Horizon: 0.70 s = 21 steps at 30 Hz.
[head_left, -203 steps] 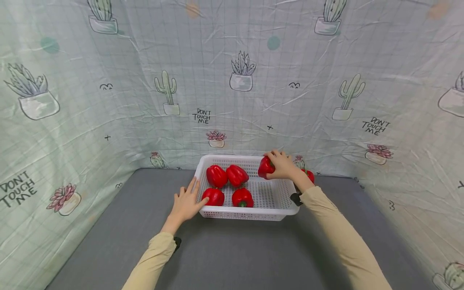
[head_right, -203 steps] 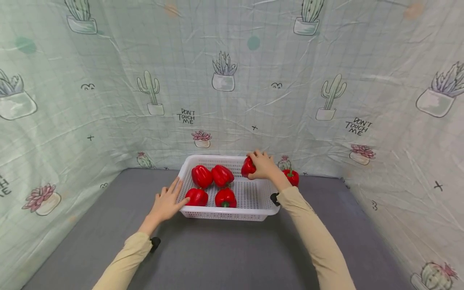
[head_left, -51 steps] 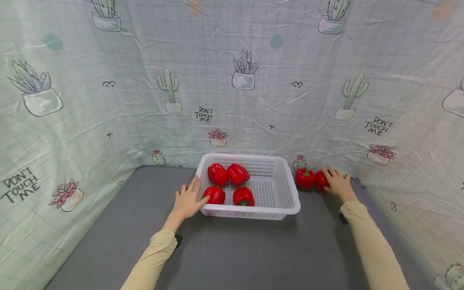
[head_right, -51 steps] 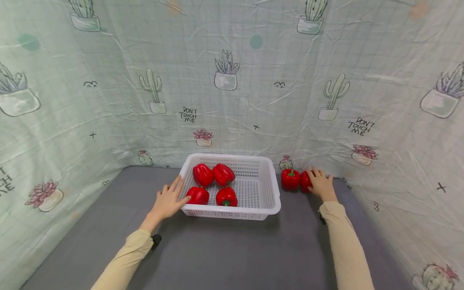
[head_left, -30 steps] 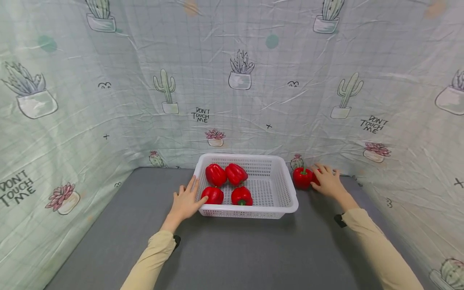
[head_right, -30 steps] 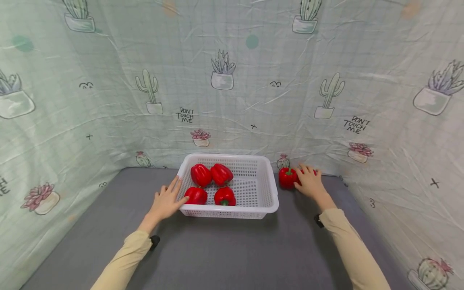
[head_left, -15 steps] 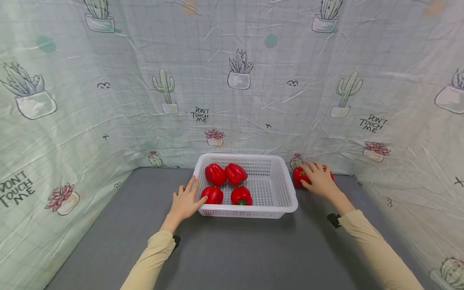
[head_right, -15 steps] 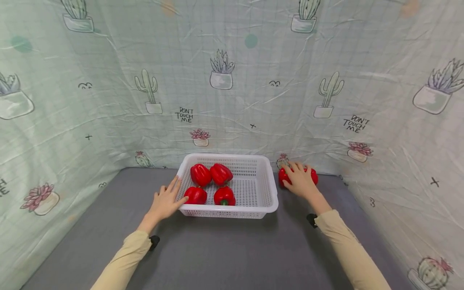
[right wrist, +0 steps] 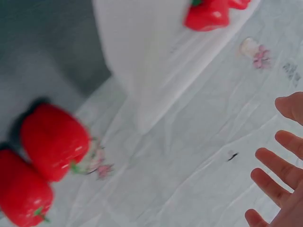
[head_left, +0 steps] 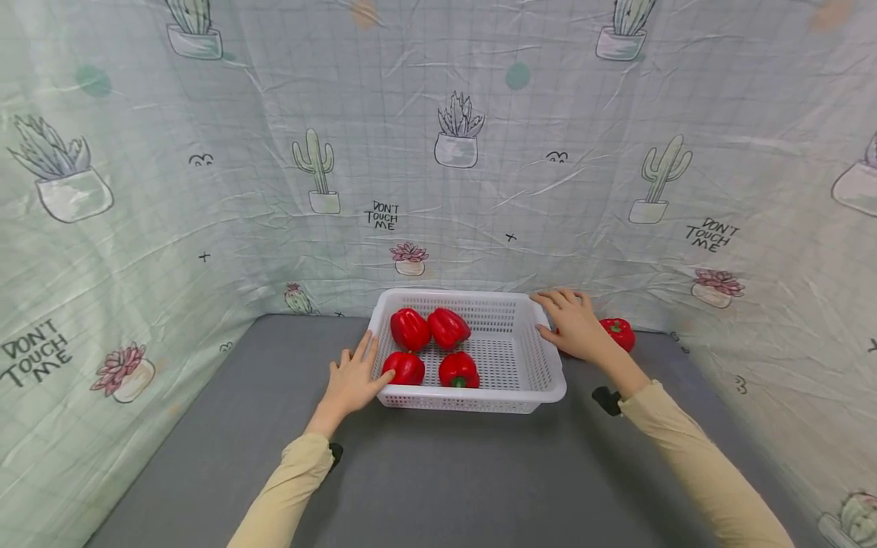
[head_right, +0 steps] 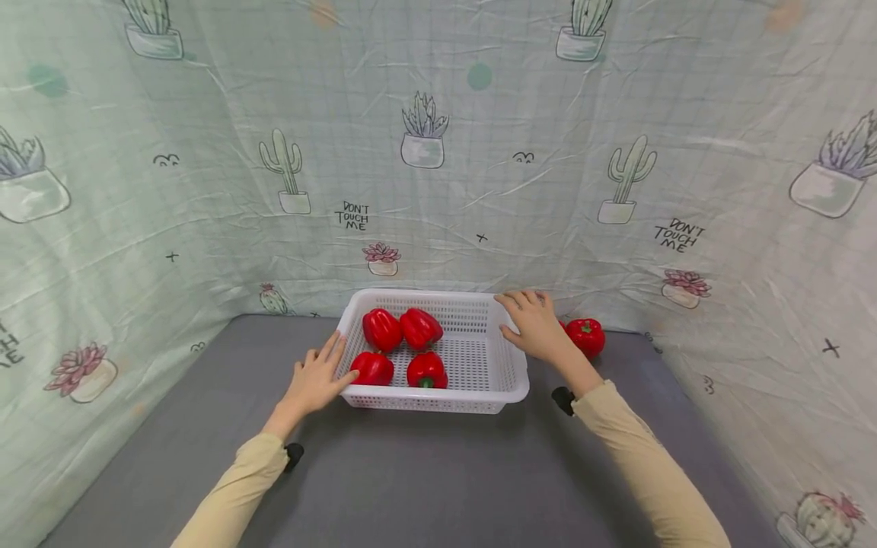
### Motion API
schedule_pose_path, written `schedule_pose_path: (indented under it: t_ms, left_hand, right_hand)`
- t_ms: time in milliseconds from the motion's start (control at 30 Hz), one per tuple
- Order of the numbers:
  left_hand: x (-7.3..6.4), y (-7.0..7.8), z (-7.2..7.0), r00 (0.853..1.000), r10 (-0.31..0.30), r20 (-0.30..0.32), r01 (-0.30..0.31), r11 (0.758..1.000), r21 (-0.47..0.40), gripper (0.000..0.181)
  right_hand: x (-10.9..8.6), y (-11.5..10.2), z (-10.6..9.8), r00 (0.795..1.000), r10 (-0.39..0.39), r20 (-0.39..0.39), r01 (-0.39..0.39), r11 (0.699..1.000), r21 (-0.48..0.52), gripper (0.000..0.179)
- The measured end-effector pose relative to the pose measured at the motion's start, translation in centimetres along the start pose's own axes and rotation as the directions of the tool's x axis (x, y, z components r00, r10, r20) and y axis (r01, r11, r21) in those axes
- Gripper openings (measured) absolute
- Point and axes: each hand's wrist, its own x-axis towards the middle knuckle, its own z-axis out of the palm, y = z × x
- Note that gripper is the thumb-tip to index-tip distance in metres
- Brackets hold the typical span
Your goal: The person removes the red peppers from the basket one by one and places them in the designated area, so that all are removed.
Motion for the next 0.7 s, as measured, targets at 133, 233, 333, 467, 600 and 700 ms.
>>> schedule_pose_path:
  t_ms: [133, 233, 333, 467, 600, 700]
  left_hand:
    - [-0.1, 0.1, -0.1, 1.000, -0.003, 0.005, 0.003, 1.000, 0.001, 0.074]
    - [-0.1, 0.2, -0.1, 1.000, 0.000, -0.006, 0.000, 1.000, -0.012, 0.074]
    - [-0.1, 0.3, -0.2, 1.000, 0.004, -0.010, -0.004, 1.000, -0.013, 0.074]
    - [-0.1, 0.2, -0.1, 1.000, 0.006, -0.007, -0.006, 1.000, -0.003, 0.074]
    - [-0.1, 0.3, -0.2, 1.000, 0.010, -0.011, -0.010, 1.000, -0.010, 0.073]
    - [-0.2, 0.3, -0.2, 1.000, 0.009, -0.015, -0.009, 1.000, -0.011, 0.073]
  right_hand:
    - [1.7, -1.3, 0.1, 0.999, -0.041, 0.004, 0.041, 0.999, -0.004, 0.052]
    - [2.8, -2.1, 0.4, 0.998, -0.061, 0.002, 0.061, 0.998, 0.014, 0.051]
    - [3.9, -2.6, 0.7, 0.997, -0.071, 0.017, 0.071, 0.997, 0.025, 0.050]
    - [5.3, -3.1, 1.6, 0.997, -0.066, 0.040, 0.064, 0.997, 0.041, 0.049]
    - [6.5, -3.6, 2.9, 0.998, -0.043, 0.040, 0.042, 0.998, 0.042, 0.046]
    - [7.2, -4.0, 4.1, 0.999, -0.019, 0.049, 0.016, 0.999, 0.052, 0.044]
